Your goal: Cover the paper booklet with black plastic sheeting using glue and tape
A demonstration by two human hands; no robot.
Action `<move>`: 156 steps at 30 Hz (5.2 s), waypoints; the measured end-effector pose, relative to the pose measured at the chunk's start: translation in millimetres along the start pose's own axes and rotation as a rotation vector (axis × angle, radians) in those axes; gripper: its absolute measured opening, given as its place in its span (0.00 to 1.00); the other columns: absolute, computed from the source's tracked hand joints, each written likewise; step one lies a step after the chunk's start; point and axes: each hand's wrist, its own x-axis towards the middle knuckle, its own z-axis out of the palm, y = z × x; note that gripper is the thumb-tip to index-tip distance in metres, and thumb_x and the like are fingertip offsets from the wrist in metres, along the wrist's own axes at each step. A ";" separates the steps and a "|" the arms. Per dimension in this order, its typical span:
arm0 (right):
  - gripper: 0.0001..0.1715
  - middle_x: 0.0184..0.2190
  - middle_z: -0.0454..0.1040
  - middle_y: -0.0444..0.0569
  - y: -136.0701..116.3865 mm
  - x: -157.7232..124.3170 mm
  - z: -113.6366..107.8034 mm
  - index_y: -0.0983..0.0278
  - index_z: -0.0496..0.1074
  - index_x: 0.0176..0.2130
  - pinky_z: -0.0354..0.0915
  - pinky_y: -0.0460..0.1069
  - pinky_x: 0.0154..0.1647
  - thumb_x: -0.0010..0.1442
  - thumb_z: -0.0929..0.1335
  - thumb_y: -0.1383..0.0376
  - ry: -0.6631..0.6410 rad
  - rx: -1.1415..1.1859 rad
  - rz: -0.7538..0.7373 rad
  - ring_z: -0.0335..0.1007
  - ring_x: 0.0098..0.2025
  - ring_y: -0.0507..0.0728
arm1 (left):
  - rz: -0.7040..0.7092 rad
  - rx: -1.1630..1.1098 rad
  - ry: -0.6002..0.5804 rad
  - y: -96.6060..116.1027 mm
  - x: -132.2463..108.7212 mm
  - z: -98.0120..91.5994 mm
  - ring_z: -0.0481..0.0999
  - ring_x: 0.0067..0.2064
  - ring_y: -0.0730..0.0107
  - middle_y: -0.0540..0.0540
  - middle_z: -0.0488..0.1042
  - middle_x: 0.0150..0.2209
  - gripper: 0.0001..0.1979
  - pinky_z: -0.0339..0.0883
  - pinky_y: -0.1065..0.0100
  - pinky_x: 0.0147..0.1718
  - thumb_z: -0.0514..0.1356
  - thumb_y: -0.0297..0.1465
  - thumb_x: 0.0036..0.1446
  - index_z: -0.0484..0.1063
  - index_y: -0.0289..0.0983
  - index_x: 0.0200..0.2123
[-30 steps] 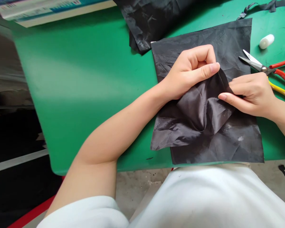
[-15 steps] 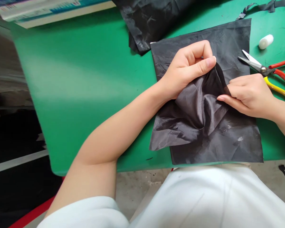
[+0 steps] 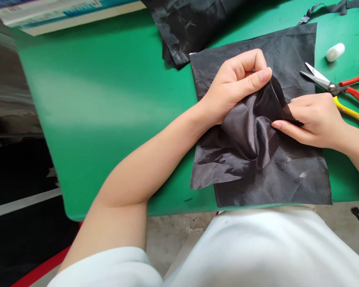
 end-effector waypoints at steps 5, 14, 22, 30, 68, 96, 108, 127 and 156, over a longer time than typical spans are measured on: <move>0.30 0.17 0.59 0.44 1.0 -0.5 -1.0 0.62 0.56 0.20 0.43 0.51 0.25 0.69 0.59 0.50 -0.018 -0.013 -0.021 0.53 0.21 0.51 | -0.027 -0.016 0.053 0.4 -0.2 1.1 0.53 0.29 0.82 0.54 0.53 0.25 0.32 0.52 0.72 0.30 0.65 0.57 0.50 0.54 0.38 0.25; 0.33 0.20 0.67 0.47 4.6 -1.7 -1.9 0.63 0.64 0.20 0.50 0.50 0.27 0.71 0.57 0.51 -0.069 0.004 -0.064 0.62 0.24 0.51 | 0.008 0.023 -0.001 -0.9 -4.3 -1.5 0.53 0.28 0.89 0.57 0.50 0.28 0.22 0.52 0.78 0.34 0.55 0.46 0.65 0.53 0.37 0.29; 0.32 0.20 0.68 0.47 4.6 -0.9 -2.7 0.63 0.66 0.20 0.50 0.50 0.26 0.71 0.58 0.53 -0.065 -0.038 -0.099 0.62 0.24 0.51 | 0.071 -0.035 -0.028 -3.8 -3.0 -3.0 0.52 0.26 0.92 0.59 0.53 0.26 0.20 0.53 0.82 0.32 0.59 0.43 0.63 0.55 0.35 0.29; 0.32 0.19 0.67 0.46 2.8 -1.0 -1.9 0.63 0.65 0.20 0.49 0.49 0.26 0.71 0.59 0.53 -0.049 -0.087 -0.110 0.61 0.24 0.51 | 0.077 -0.008 -0.042 -4.8 -2.1 -5.2 0.52 0.26 0.92 0.59 0.53 0.26 0.23 0.53 0.81 0.32 0.59 0.46 0.61 0.55 0.35 0.28; 0.31 0.15 0.61 0.45 -6.1 1.2 -2.9 0.62 0.66 0.20 0.45 0.50 0.24 0.70 0.57 0.53 -0.067 -0.209 -0.078 0.57 0.22 0.52 | 0.174 0.229 -0.100 -10.9 -1.4 -8.4 0.58 0.30 0.91 0.57 0.53 0.29 0.23 0.58 0.79 0.34 0.52 0.48 0.65 0.54 0.35 0.28; 0.30 0.17 0.65 0.45 -6.0 0.1 -2.0 0.62 0.68 0.21 0.44 0.51 0.27 0.70 0.58 0.54 -0.065 -0.176 -0.077 0.59 0.25 0.52 | 0.180 0.222 -0.111 -9.1 -3.0 -7.4 0.56 0.31 0.91 0.56 0.53 0.29 0.22 0.57 0.77 0.36 0.53 0.46 0.66 0.54 0.35 0.29; 0.30 0.17 0.64 0.45 -6.8 0.2 -0.4 0.63 0.68 0.21 0.43 0.51 0.26 0.69 0.59 0.53 -0.043 -0.201 -0.082 0.58 0.24 0.52 | 0.208 0.278 -0.113 -10.5 -3.6 -7.8 0.59 0.31 0.91 0.56 0.52 0.29 0.21 0.58 0.78 0.36 0.51 0.45 0.67 0.55 0.34 0.30; 0.26 0.19 0.68 0.43 -6.1 -3.0 -2.0 0.63 0.68 0.23 0.45 0.50 0.24 0.69 0.61 0.55 0.005 -0.338 -0.186 0.58 0.24 0.51 | 0.212 0.323 -0.107 -6.9 -5.2 -6.0 0.56 0.31 0.93 0.56 0.52 0.30 0.22 0.58 0.79 0.36 0.50 0.46 0.67 0.55 0.33 0.30; 0.28 0.17 0.67 0.42 -9.1 1.3 -4.6 0.63 0.68 0.21 0.44 0.49 0.22 0.70 0.61 0.57 0.059 -0.368 -0.242 0.57 0.23 0.51 | 0.273 0.389 -0.121 -1.5 -8.1 -4.4 0.56 0.32 0.94 0.57 0.55 0.30 0.16 0.54 0.82 0.37 0.51 0.34 0.68 0.61 0.27 0.31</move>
